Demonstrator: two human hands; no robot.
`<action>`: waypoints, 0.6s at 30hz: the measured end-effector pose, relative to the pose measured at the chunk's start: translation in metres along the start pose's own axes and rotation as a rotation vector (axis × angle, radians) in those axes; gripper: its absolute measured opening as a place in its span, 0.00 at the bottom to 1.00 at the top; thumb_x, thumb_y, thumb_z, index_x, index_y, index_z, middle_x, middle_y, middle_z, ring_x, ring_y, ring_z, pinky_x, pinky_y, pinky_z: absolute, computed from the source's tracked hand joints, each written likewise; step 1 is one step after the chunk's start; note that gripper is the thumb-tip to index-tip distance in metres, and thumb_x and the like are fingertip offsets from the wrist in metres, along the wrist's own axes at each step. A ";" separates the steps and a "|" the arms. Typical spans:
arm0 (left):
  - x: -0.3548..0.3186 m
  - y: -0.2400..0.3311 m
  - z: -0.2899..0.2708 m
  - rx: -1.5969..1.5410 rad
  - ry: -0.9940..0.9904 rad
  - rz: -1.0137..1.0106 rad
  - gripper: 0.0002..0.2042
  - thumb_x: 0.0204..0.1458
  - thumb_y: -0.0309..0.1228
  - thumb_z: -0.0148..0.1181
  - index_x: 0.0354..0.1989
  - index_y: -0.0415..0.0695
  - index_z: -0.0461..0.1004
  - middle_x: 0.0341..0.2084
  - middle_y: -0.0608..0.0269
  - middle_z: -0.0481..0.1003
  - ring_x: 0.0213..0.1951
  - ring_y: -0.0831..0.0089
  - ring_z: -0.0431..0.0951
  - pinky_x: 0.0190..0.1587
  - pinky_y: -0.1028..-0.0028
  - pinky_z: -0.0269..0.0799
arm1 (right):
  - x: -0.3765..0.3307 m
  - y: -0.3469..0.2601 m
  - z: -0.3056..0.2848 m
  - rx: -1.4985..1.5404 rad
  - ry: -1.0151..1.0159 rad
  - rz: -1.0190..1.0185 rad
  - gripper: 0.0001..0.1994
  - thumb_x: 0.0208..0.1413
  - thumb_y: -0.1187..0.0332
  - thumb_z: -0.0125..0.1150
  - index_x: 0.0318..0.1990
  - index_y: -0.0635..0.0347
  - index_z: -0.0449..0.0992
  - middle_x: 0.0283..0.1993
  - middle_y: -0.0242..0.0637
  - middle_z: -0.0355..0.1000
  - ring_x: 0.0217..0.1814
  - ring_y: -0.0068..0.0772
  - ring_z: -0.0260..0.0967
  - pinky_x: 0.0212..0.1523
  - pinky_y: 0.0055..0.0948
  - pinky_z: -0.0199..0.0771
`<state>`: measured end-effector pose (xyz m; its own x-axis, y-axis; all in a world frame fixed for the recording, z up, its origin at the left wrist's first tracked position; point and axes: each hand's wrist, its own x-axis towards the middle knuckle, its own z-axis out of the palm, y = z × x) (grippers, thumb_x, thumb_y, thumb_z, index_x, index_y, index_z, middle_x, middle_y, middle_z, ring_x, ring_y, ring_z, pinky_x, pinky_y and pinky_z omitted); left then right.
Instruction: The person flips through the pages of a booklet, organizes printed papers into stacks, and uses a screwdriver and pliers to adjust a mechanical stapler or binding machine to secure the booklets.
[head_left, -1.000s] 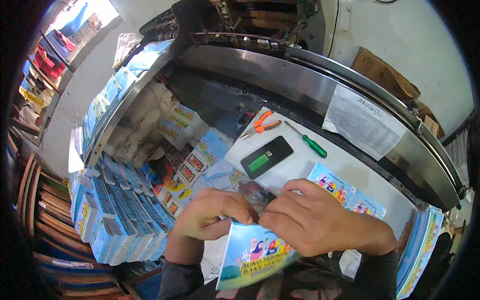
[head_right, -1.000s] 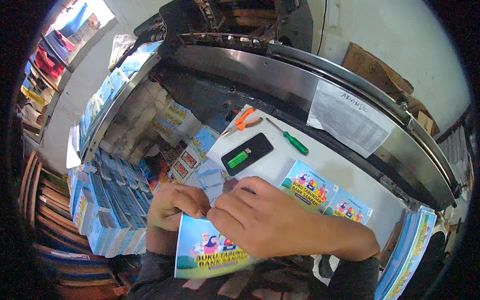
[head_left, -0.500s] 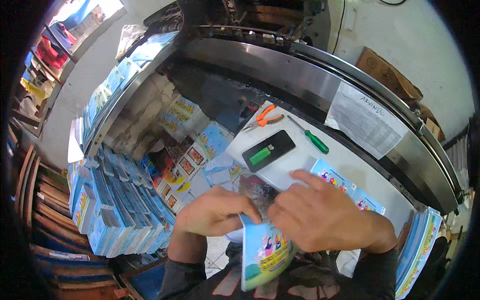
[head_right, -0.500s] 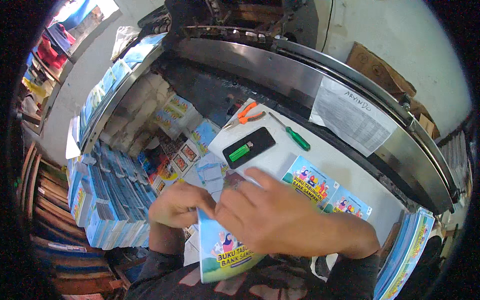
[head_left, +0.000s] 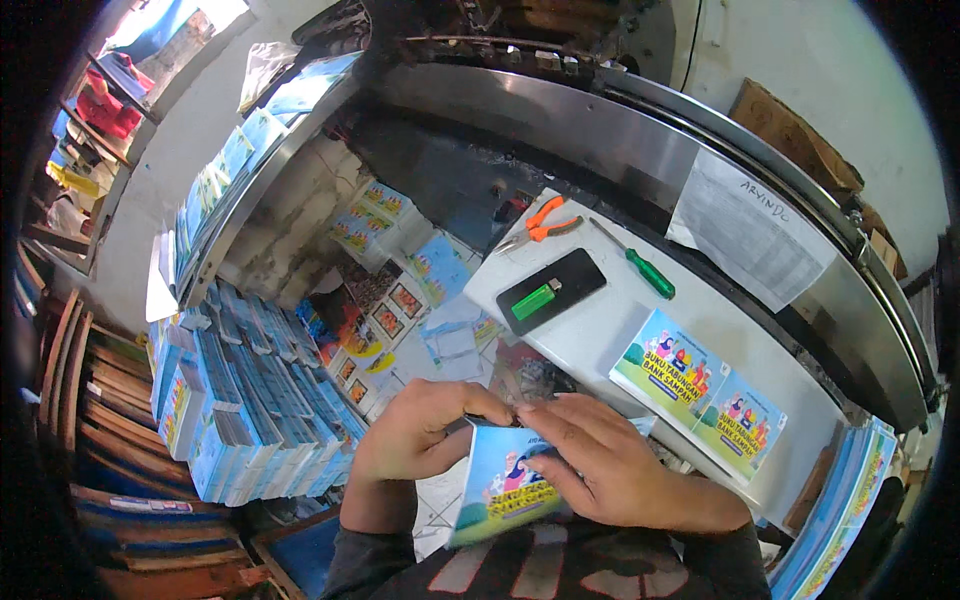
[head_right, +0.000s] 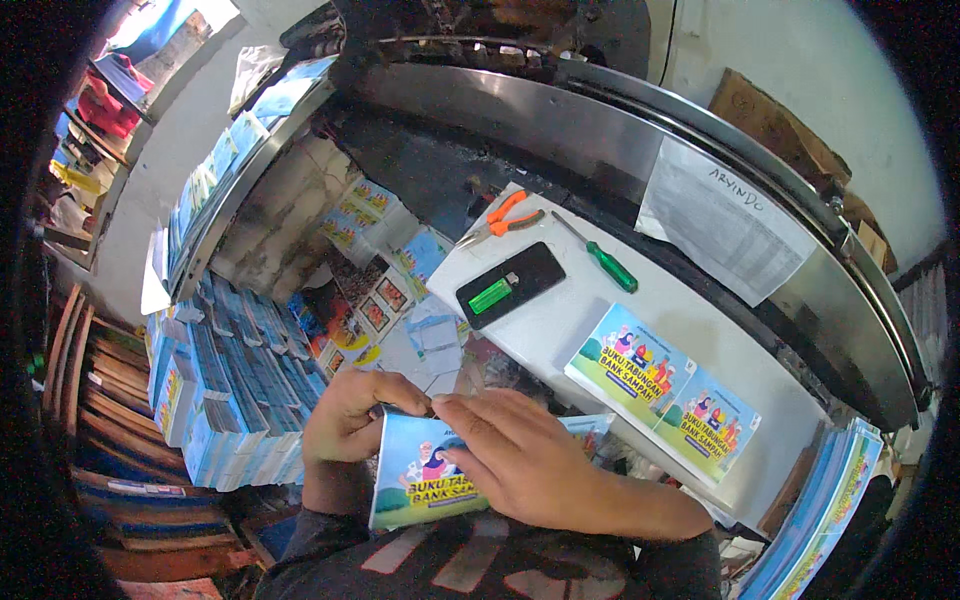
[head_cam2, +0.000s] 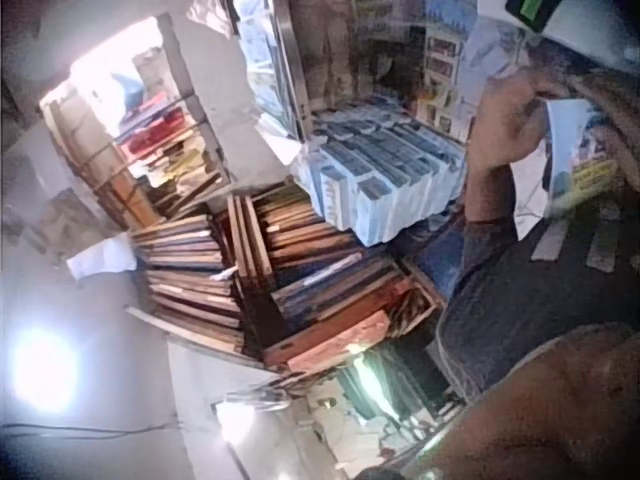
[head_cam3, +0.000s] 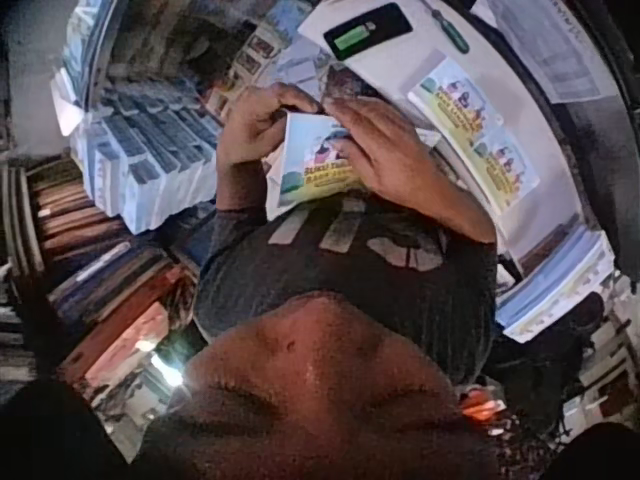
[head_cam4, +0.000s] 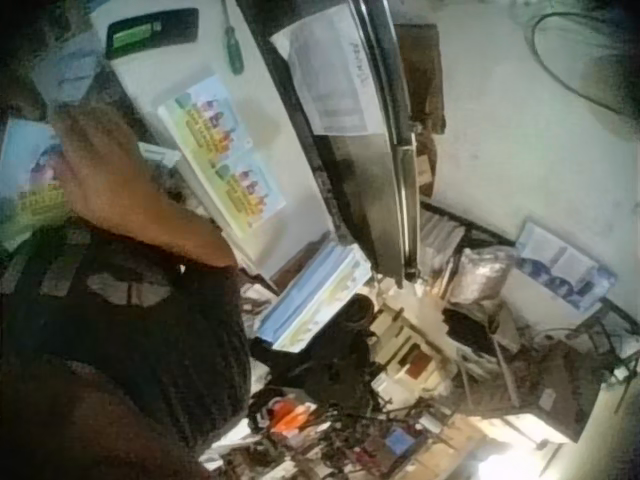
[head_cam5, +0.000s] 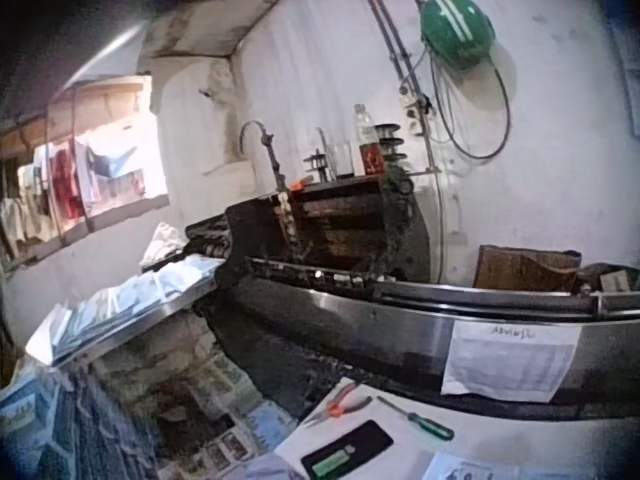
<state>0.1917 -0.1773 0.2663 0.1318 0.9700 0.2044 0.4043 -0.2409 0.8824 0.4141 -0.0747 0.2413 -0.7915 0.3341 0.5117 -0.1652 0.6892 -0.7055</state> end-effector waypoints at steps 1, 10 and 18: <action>0.000 -0.001 -0.001 0.012 -0.029 0.022 0.11 0.50 0.17 0.54 0.42 0.39 0.74 0.36 0.55 0.80 0.38 0.60 0.82 0.41 0.71 0.76 | -0.001 0.002 0.001 0.008 0.007 -0.004 0.26 0.53 0.71 0.64 0.59 0.69 0.67 0.54 0.50 0.71 0.52 0.50 0.71 0.54 0.43 0.71; -0.008 -0.012 0.017 -0.116 0.083 -0.059 0.11 0.55 0.19 0.53 0.47 0.39 0.70 0.42 0.52 0.77 0.44 0.57 0.80 0.46 0.67 0.75 | -0.003 0.015 0.000 0.129 -0.074 0.025 0.26 0.55 0.70 0.63 0.60 0.68 0.66 0.58 0.50 0.66 0.54 0.50 0.70 0.55 0.42 0.70; -0.019 -0.023 -0.025 -0.351 0.411 -0.471 0.09 0.64 0.27 0.49 0.49 0.39 0.72 0.39 0.68 0.75 0.40 0.81 0.74 0.44 0.77 0.71 | -0.025 -0.006 -0.021 0.049 -0.019 -0.074 0.31 0.55 0.61 0.66 0.61 0.69 0.62 0.59 0.56 0.64 0.58 0.56 0.66 0.54 0.43 0.71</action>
<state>0.1577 -0.1894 0.2530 -0.3643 0.9192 -0.1493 0.0098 0.1641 0.9864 0.4470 -0.0735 0.2435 -0.7869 0.2712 0.5543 -0.2518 0.6790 -0.6896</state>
